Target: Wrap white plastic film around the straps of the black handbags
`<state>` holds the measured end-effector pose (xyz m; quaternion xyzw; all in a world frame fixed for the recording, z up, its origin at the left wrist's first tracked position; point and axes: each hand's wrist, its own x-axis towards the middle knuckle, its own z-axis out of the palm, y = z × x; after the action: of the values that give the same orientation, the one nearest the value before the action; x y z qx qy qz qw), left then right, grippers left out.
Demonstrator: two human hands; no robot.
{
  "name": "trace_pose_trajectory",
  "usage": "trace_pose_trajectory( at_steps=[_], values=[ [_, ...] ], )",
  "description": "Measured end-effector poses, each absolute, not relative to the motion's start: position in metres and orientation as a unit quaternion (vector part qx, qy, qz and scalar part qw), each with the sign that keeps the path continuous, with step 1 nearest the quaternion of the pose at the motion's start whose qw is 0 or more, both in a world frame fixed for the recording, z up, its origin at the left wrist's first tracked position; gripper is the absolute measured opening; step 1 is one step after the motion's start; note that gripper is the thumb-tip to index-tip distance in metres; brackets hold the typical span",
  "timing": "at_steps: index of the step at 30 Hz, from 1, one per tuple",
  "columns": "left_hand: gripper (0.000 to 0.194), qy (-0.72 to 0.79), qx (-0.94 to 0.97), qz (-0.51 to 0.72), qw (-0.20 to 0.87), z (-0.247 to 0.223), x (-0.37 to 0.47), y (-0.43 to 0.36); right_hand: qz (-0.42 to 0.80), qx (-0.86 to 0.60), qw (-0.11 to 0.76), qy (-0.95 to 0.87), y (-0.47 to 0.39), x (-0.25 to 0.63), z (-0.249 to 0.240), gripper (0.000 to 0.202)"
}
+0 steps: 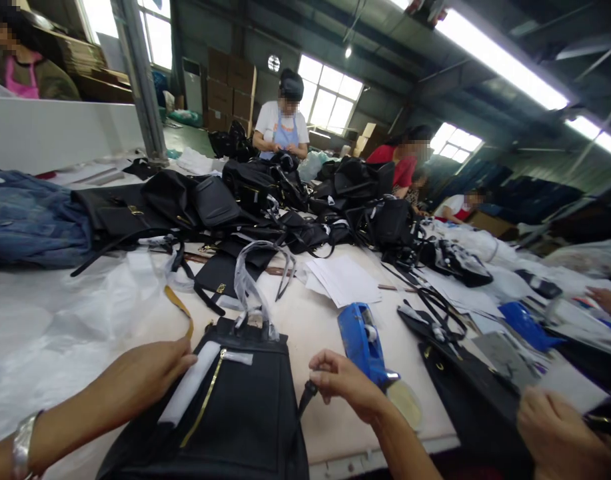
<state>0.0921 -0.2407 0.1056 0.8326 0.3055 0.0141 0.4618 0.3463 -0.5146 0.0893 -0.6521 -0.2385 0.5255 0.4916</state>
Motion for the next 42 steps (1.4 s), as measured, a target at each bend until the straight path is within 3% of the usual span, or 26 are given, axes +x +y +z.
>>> trace_pose_trajectory(
  at_steps=[2, 6, 7, 10, 15, 19, 21, 25, 33, 38, 42],
  values=[
    [0.03, 0.256, 0.838, 0.036, 0.482, 0.118, 0.107, -0.261, 0.492, -0.636, 0.532, -0.265, -0.503, 0.341, 0.105, 0.036],
    [0.051, 0.197, 0.745, -0.008, 0.637, 0.125, 0.137, -0.328, 0.448, -0.65, 0.52, -0.326, -0.472, 0.317, 0.126, 0.031],
    [0.049, 0.192, 0.722, -0.014, 0.665, 0.122, 0.144, -0.344, 0.427, -0.665, 0.509, -0.342, -0.467, 0.311, 0.128, 0.029],
    [0.017, 0.174, 0.665, -0.03, 0.725, 0.111, 0.161, -0.374, 0.413, -0.668, 0.496, -0.37, -0.456, 0.304, 0.128, 0.026],
    [0.011, 0.246, 0.507, -0.05, 0.825, 0.105, 0.173, -0.373, 0.466, -0.597, 0.558, -0.339, -0.433, 0.325, 0.119, 0.033],
    [0.017, 0.215, 0.394, -0.089, 0.889, 0.094, 0.174, -0.371, 0.435, -0.627, 0.54, -0.356, -0.407, 0.306, 0.09, 0.021],
    [0.013, 0.207, 0.383, -0.081, 0.897, 0.081, 0.176, -0.375, 0.37, -0.681, 0.516, -0.366, -0.4, 0.289, 0.076, 0.018],
    [0.033, 0.234, 0.395, -0.054, 0.886, 0.058, 0.182, -0.383, 0.218, -0.753, 0.454, -0.423, -0.397, 0.284, 0.07, 0.016],
    [0.061, 0.245, 0.438, -0.045, 0.864, 0.052, 0.184, -0.377, 0.159, -0.837, 0.359, -0.381, -0.387, 0.369, 0.043, 0.027],
    [0.067, 0.208, 0.483, -0.049, 0.849, 0.047, 0.179, -0.372, 0.185, -0.776, 0.283, -0.533, -0.372, 0.344, 0.004, 0.051],
    [0.069, 0.212, 0.486, -0.075, 0.844, 0.049, 0.175, -0.369, 0.12, -0.781, 0.197, -0.581, -0.361, 0.359, 0.007, 0.033]
  ],
)
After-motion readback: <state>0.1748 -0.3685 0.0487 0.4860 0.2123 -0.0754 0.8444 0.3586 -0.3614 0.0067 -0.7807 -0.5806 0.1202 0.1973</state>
